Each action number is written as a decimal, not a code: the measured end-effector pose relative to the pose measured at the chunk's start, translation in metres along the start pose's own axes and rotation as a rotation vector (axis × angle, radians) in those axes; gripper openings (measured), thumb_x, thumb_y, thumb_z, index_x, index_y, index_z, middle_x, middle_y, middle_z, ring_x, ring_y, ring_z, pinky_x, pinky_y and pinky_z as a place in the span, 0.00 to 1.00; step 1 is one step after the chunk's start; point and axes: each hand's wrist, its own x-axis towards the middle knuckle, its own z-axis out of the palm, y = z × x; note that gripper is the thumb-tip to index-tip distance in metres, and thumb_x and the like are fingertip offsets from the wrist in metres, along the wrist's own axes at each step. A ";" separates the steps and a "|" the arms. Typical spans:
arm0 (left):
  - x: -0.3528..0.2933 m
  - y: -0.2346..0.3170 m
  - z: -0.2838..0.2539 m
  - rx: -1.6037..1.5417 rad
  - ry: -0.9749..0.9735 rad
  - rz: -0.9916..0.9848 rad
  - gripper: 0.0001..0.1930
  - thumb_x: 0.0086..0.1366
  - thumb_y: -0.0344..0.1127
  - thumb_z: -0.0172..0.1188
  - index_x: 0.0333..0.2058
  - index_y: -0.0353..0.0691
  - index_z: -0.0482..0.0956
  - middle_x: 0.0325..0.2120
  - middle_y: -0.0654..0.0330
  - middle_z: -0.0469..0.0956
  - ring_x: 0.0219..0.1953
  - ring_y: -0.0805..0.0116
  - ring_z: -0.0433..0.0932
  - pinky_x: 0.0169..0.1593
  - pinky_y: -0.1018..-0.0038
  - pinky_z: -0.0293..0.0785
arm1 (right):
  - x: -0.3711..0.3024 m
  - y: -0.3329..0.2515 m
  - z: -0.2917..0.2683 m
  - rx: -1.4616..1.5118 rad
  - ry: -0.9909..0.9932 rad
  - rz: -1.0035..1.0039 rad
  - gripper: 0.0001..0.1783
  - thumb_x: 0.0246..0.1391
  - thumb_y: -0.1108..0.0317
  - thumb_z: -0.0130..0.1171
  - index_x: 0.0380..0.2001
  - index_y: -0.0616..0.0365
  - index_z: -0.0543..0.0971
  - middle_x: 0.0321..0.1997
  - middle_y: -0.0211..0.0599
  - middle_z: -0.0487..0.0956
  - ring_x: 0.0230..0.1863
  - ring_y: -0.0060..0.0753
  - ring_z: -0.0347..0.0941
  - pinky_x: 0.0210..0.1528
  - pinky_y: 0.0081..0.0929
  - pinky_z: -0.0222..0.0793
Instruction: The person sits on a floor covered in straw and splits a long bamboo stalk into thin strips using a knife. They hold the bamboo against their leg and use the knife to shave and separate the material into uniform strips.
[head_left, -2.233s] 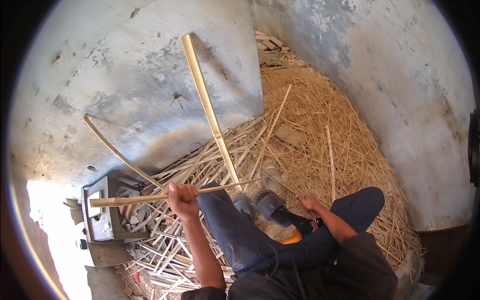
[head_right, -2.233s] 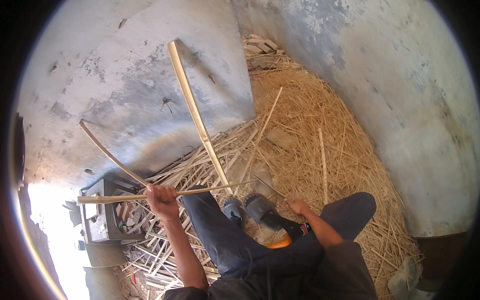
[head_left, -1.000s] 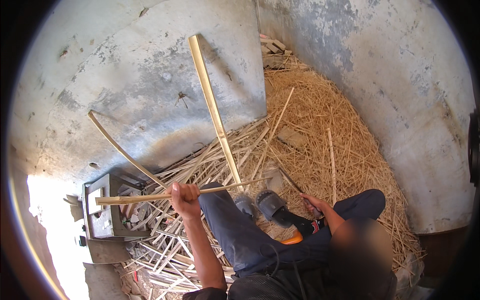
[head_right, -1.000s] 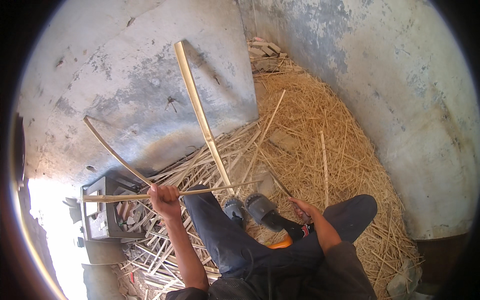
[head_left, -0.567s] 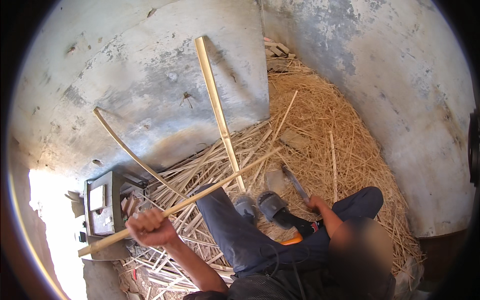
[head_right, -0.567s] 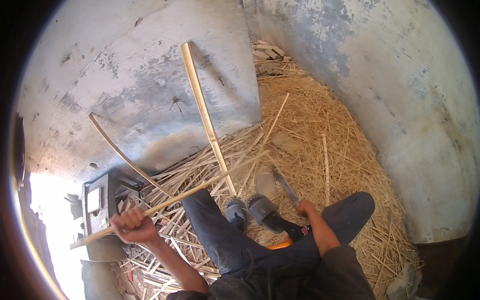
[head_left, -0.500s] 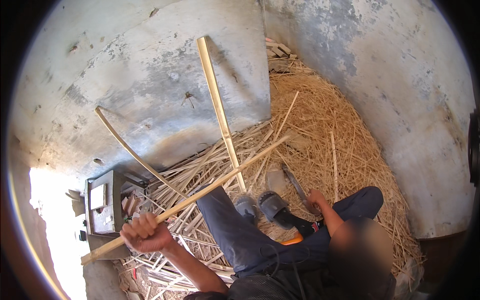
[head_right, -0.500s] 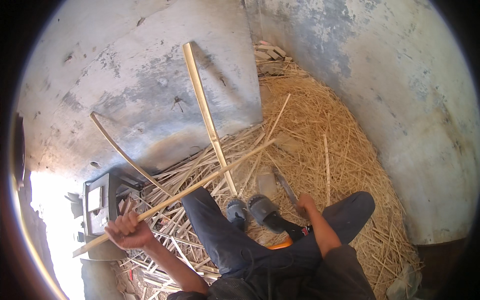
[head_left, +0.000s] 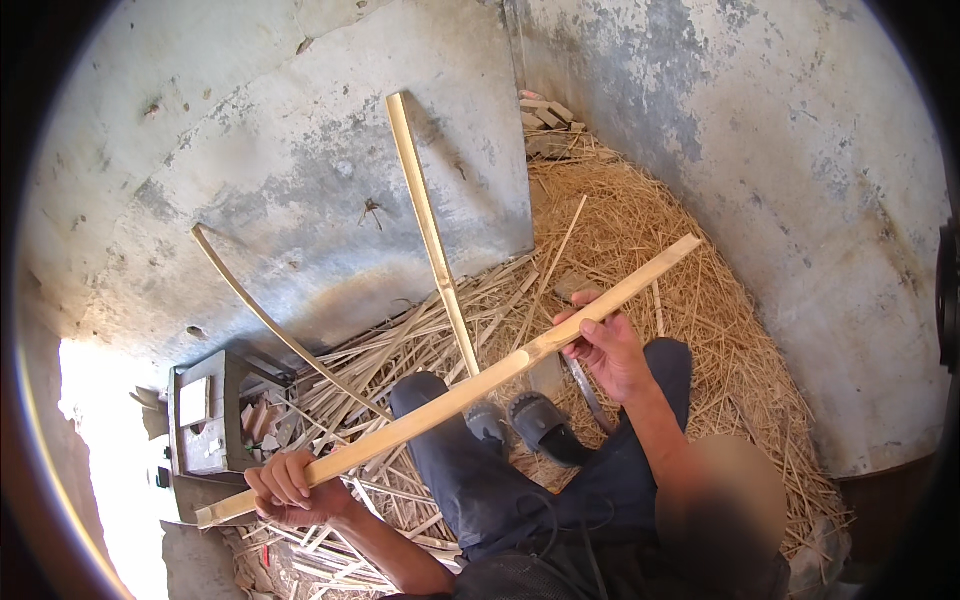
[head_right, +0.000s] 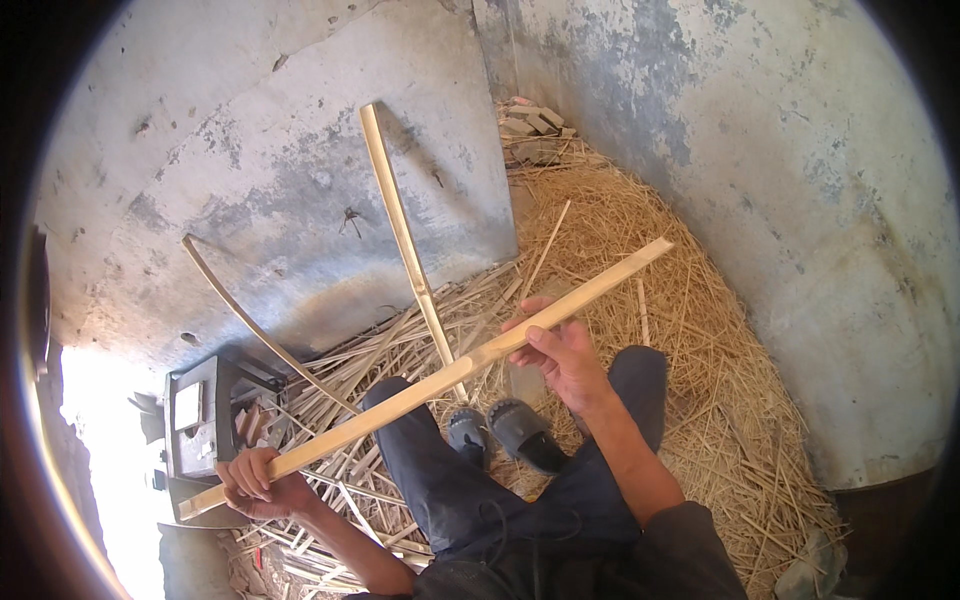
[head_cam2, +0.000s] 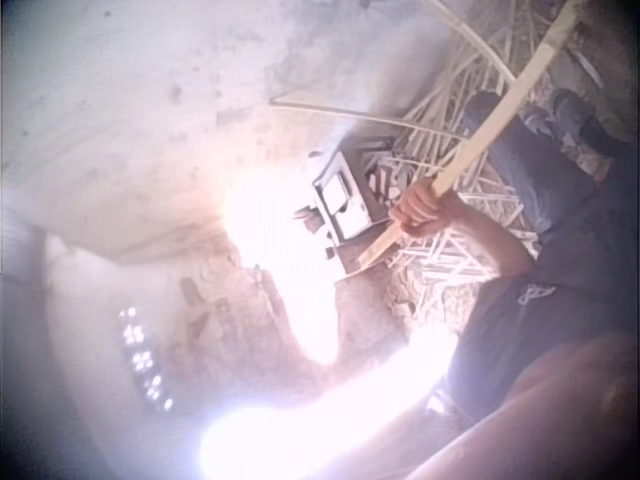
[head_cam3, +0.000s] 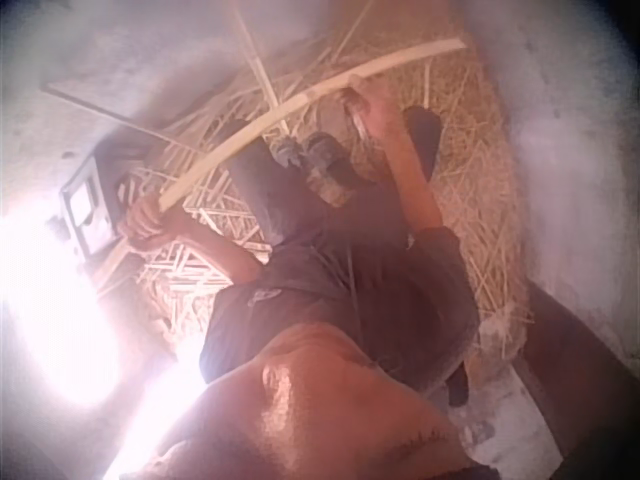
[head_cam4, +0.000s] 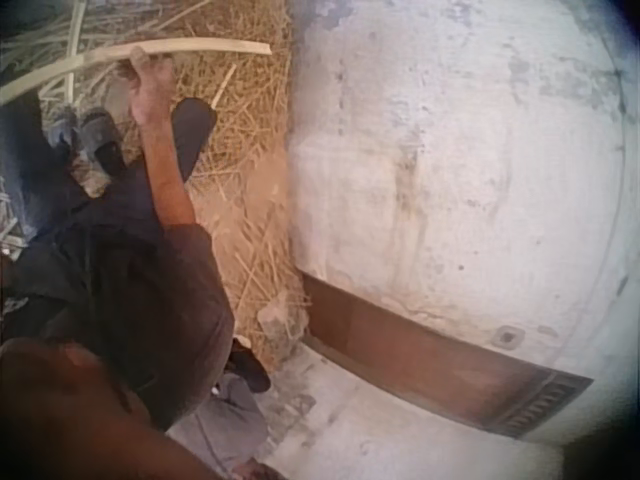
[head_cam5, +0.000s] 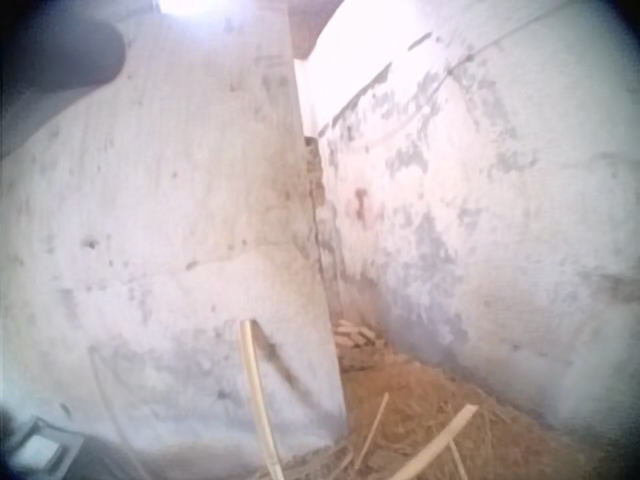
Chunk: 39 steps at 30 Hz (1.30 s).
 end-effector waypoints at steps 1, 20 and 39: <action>-0.003 0.002 0.000 0.054 0.033 0.009 0.18 0.70 0.28 0.62 0.25 0.50 0.63 0.13 0.71 0.62 0.14 0.80 0.61 0.29 0.76 0.70 | -0.002 -0.006 0.005 0.000 -0.011 -0.023 0.26 0.70 0.70 0.64 0.67 0.59 0.70 0.57 0.54 0.85 0.48 0.36 0.88 0.49 0.32 0.85; -0.134 0.041 -0.112 1.098 0.038 -1.769 0.27 0.64 0.35 0.75 0.58 0.34 0.79 0.47 0.55 0.85 0.49 0.68 0.83 0.55 0.68 0.80 | 0.030 0.000 -0.027 -0.233 0.103 0.011 0.21 0.61 0.80 0.70 0.54 0.59 0.74 0.47 0.48 0.87 0.52 0.36 0.86 0.49 0.27 0.85; -0.082 -0.151 -0.043 1.638 -0.394 -1.104 0.17 0.72 0.38 0.68 0.51 0.31 0.83 0.31 0.42 0.86 0.36 0.45 0.89 0.40 0.58 0.81 | 0.010 0.069 -0.206 -1.185 0.397 -0.045 0.23 0.67 0.62 0.65 0.59 0.65 0.79 0.54 0.48 0.87 0.54 0.44 0.85 0.56 0.40 0.80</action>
